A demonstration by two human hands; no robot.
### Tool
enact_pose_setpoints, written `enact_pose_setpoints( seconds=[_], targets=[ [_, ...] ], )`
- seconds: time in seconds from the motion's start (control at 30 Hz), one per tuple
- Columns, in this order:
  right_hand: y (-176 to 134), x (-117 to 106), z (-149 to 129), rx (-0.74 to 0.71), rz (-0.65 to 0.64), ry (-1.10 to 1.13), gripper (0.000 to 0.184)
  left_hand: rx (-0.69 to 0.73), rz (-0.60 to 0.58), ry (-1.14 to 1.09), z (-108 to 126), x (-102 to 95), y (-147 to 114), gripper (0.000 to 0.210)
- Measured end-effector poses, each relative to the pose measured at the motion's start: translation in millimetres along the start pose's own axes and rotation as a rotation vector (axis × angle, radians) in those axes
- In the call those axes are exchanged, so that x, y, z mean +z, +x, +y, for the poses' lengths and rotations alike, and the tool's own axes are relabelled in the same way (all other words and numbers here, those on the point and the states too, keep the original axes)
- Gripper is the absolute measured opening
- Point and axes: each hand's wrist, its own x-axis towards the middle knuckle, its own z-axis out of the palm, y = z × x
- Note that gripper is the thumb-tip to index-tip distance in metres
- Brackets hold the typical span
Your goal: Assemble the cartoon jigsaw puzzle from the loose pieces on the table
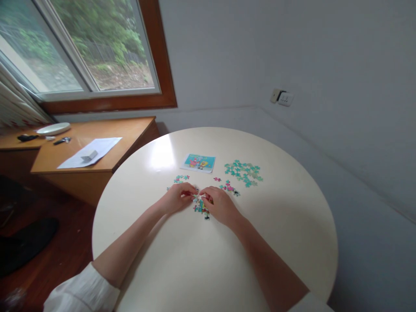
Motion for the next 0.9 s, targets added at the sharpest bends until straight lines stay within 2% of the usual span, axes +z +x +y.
enact_pose_setpoints(
  seconds=[0.3,0.9],
  targets=[
    [0.4,-1.7,-2.4,0.001,-0.010,0.000,0.016,0.030,-0.080,0.089,9.5,-3.3,-0.3,0.023],
    [0.4,-1.6,-2.5,0.006,-0.018,0.001,0.017,0.058,-0.072,0.161,9.2,-2.2,-0.9,0.023]
  ],
)
